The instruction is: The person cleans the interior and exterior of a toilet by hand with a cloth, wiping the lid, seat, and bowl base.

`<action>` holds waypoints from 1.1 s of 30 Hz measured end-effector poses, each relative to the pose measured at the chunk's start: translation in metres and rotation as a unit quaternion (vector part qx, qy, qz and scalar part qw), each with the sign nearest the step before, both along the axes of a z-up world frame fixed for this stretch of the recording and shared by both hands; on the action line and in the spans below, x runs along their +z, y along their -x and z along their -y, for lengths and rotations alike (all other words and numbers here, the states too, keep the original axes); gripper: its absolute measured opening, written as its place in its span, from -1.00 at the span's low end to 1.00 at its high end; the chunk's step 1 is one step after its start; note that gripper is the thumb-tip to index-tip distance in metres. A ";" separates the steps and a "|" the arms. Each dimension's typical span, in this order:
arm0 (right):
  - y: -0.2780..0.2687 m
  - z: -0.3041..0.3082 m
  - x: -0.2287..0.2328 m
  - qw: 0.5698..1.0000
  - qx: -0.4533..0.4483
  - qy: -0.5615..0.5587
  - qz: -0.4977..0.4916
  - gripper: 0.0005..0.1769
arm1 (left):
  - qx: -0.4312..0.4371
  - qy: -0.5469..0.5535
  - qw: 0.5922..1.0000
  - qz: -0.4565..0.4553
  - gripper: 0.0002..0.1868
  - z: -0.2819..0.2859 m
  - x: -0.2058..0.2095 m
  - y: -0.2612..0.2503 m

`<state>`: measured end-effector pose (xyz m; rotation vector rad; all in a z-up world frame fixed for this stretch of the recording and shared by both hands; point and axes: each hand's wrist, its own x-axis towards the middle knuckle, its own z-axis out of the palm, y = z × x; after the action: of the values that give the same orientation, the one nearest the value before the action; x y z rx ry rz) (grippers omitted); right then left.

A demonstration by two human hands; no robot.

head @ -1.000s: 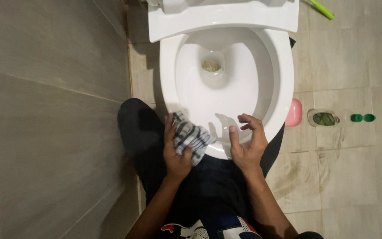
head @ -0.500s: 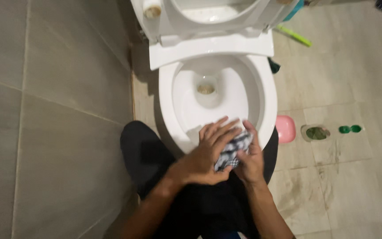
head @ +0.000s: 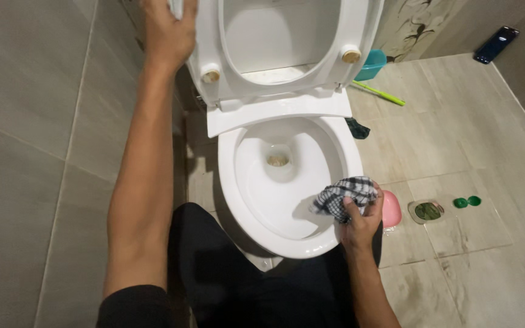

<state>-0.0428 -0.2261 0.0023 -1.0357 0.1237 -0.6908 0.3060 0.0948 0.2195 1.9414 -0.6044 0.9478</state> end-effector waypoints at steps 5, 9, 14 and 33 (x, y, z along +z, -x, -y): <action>0.007 0.000 0.001 0.997 0.000 -0.069 0.046 -0.37 | -0.077 -0.011 0.996 0.036 -0.87 -0.005 0.012 0.072; 0.014 0.031 0.013 0.985 -0.061 -0.147 0.071 -0.40 | -0.144 -0.094 0.985 0.011 -0.76 -0.031 -0.013 0.176; 0.015 0.091 0.034 0.984 -0.050 -0.072 0.154 -0.77 | -0.139 -0.148 0.978 -0.053 -0.67 -0.032 -0.074 0.252; -0.066 0.071 0.058 0.782 -0.102 0.584 -0.193 -0.38 | -0.096 -0.153 0.939 -0.292 -0.64 -0.007 -0.158 0.309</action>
<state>0.0229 -0.2969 0.0600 -2.4044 0.1663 -0.7298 -0.0030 0.1022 0.0616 2.2466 -0.5940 0.1305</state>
